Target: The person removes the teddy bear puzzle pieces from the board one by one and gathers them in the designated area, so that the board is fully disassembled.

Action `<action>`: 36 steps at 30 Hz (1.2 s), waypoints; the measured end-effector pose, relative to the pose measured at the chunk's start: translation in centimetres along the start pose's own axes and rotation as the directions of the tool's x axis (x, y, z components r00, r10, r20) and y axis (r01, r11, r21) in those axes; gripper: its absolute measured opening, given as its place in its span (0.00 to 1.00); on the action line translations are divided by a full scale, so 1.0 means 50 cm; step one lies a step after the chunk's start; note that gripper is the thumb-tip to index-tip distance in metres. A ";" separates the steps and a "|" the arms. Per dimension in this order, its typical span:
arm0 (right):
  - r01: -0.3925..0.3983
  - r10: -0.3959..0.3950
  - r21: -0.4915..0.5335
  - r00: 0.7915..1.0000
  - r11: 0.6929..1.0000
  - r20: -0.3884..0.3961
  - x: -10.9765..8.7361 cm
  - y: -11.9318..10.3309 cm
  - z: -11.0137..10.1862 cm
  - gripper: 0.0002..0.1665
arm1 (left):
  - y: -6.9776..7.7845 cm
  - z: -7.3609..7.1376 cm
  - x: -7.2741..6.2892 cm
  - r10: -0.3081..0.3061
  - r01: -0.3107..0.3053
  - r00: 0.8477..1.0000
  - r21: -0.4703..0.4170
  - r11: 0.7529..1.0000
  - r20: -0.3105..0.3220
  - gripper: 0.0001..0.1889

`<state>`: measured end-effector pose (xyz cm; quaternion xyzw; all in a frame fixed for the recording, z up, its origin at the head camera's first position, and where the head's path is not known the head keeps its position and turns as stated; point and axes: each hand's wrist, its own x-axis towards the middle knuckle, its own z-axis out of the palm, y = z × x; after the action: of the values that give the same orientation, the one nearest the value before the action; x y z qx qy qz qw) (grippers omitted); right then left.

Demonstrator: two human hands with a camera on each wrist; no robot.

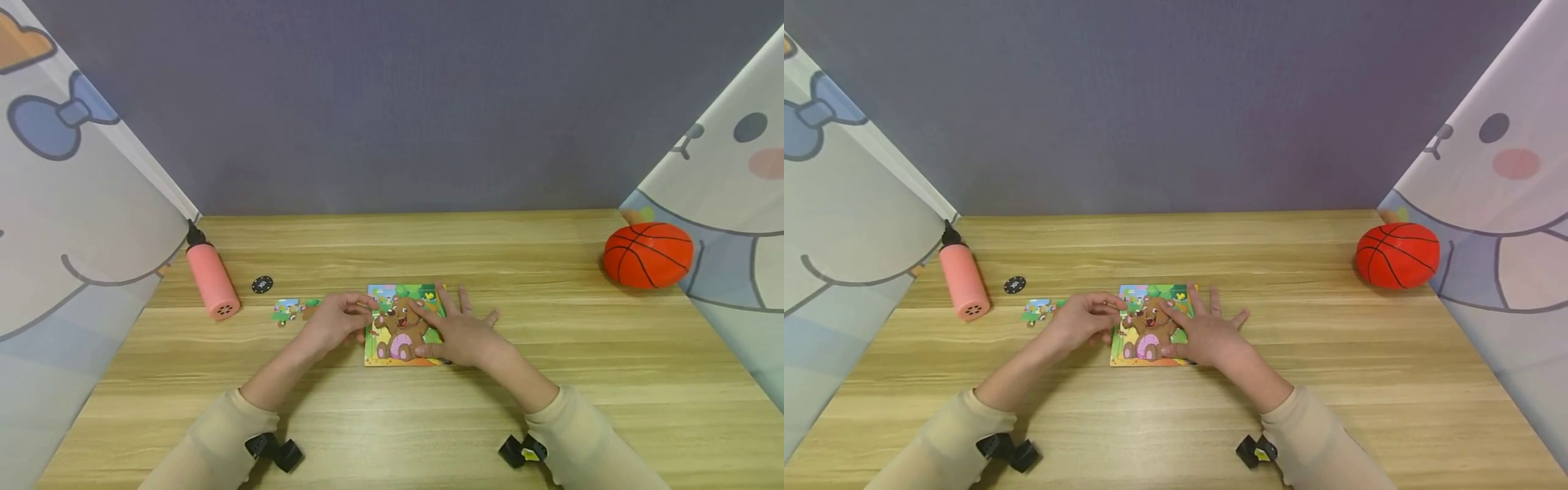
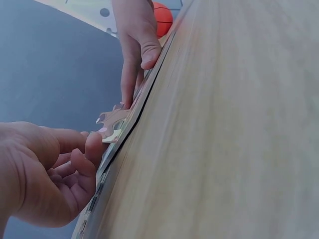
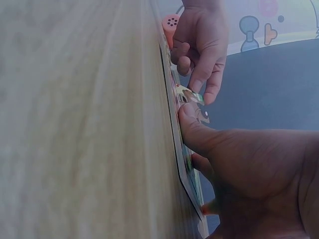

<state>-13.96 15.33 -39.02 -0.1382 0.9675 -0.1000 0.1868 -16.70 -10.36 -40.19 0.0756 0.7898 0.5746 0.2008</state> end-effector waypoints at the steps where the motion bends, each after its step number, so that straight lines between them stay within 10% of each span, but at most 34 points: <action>1: -0.001 0.001 0.001 1.000 1.000 -0.001 0.000 0.000 0.000 0.52 | -0.001 0.000 0.001 0.004 -0.004 1.000 -0.003 1.000 -0.005 0.11; 25: -0.002 0.002 -0.005 1.000 1.000 0.000 0.003 -0.001 -0.003 0.54 | 0.007 -0.024 0.001 -0.052 0.044 0.995 -0.092 0.995 -0.089 0.13; 36: -0.094 0.096 0.064 0.995 0.994 -0.026 -0.001 -0.002 0.000 0.77 | 0.000 -0.048 -0.014 -0.030 0.023 0.996 -0.089 0.996 -0.080 0.13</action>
<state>-13.92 15.26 -38.98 -0.0847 0.9719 -0.1235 0.1816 -17.02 -12.71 -39.43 0.0329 0.7721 0.6088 0.1793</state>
